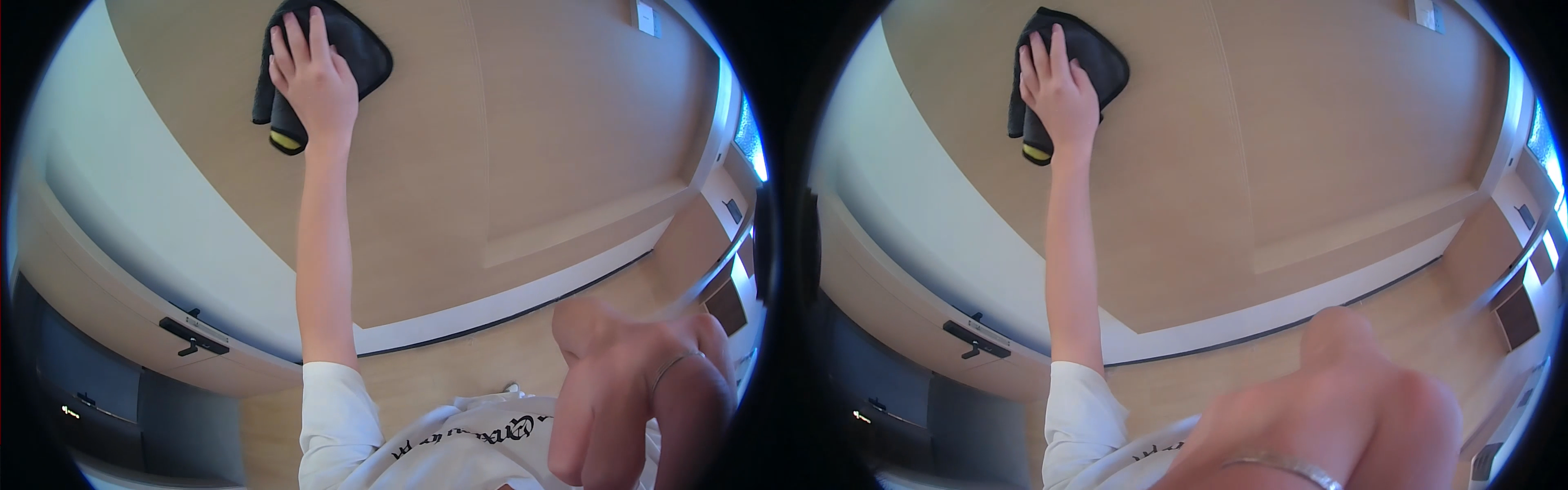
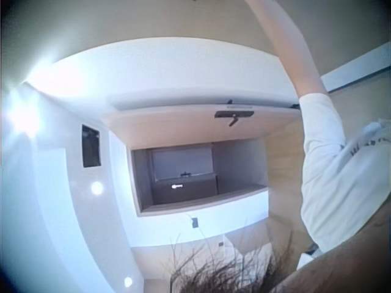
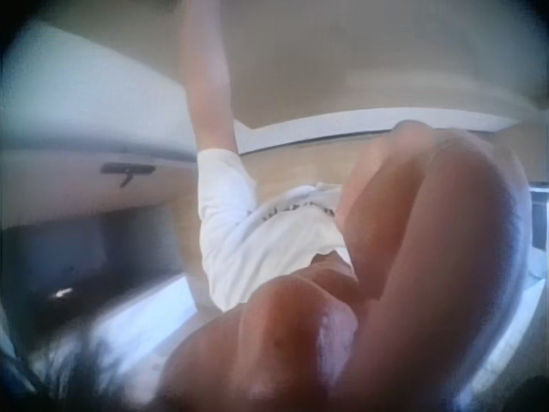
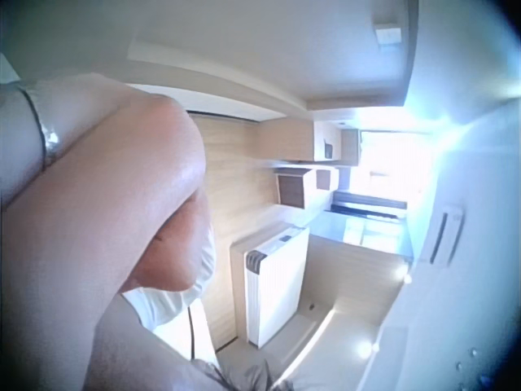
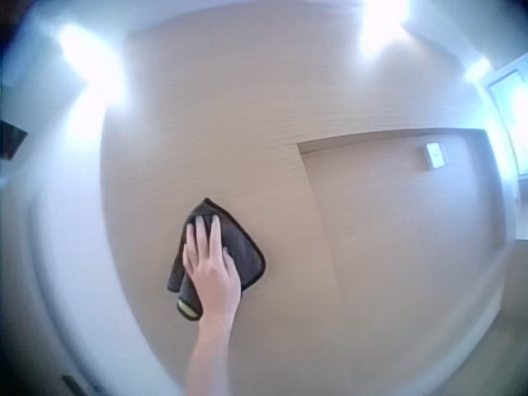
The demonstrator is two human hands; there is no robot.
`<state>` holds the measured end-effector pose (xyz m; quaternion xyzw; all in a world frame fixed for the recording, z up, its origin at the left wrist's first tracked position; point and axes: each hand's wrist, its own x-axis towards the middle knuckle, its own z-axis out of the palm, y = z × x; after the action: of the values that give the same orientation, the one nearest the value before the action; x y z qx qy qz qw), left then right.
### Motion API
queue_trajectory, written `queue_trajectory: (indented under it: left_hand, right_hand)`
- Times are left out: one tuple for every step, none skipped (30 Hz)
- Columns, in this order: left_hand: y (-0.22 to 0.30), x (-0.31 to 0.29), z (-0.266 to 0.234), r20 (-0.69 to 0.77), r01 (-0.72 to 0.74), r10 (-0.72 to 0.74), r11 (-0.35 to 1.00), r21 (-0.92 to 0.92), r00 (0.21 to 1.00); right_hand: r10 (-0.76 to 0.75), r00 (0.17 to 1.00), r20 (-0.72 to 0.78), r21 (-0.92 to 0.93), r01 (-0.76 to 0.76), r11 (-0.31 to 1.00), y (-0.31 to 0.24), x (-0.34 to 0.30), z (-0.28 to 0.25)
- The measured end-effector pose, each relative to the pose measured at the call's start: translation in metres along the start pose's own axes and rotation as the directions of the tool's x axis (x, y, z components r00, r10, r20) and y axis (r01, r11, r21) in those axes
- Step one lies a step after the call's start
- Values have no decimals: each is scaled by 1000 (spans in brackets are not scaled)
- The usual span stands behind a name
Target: The person wipes a wood-paneled wall and then a desk with a cloth.
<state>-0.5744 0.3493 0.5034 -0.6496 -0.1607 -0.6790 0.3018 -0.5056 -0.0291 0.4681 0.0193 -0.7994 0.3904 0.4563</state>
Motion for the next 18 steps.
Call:
queue_trajectory:
  left_hand:
    - [-5,-8,-1,5,-6,5,999,45,1000]
    - [-11,-18,-3,14,-14,12,996,94,1000]
    - [-20,-22,-12,50,-31,23,989,146,998]
    - [-16,-26,-12,48,-23,16,987,158,999]
    - [-15,-32,-14,63,-6,-4,987,160,998]
    - [-4,-32,-11,60,22,-31,990,137,998]
    - [-4,-40,-14,77,37,-47,991,129,996]
    - [-2,-47,-15,87,42,-52,992,117,995]
    - [14,-46,-8,76,70,-74,996,50,994]
    - [17,-55,-8,101,79,-81,997,19,992]
    - [19,-61,-6,115,71,-72,997,11,991]
    - [6,-72,-16,164,41,-48,998,44,985]
    - [-8,-82,-29,217,8,-28,996,91,976]
    - [-24,-91,-46,248,-24,-11,990,137,969]
    - [-34,-90,-59,294,-50,3,987,155,956]
    - [-24,-86,-49,265,-18,-11,994,109,964]
    - [-16,-82,-39,226,-5,-5,999,42,974]
    - [11,-70,-20,172,37,-31,999,-29,985]
  right_hand:
    - [-11,1000,-3,5,11,1000,6,2,-5]
    - [-19,1000,-5,37,19,999,14,-1,-4]
    - [-51,999,6,67,50,996,19,0,-7]
    - [-43,999,6,57,43,997,19,1,-8]
    - [-40,999,16,52,39,998,21,2,-8]
    - [-21,1000,15,22,21,1000,14,4,-6]
    - [-18,1000,17,22,18,1000,18,4,-7]
    - [-21,1000,17,23,20,1000,18,5,-7]
    - [2,1000,17,-19,-2,1000,9,7,-4]
    - [-6,1000,16,-12,6,1000,11,7,-6]
    - [-13,1000,16,-13,13,1000,10,8,-8]
    - [-57,998,16,29,56,998,20,9,-15]
    - [-108,994,8,80,107,991,31,10,-23]
    - [-167,986,-3,137,166,977,44,11,-34]
    - [-218,976,-28,170,219,961,50,15,-42]
    - [-209,977,-39,113,212,971,39,22,-43]
    - [-219,973,-75,57,224,973,30,26,-46]
    - [-200,973,-113,-76,193,978,9,34,-43]
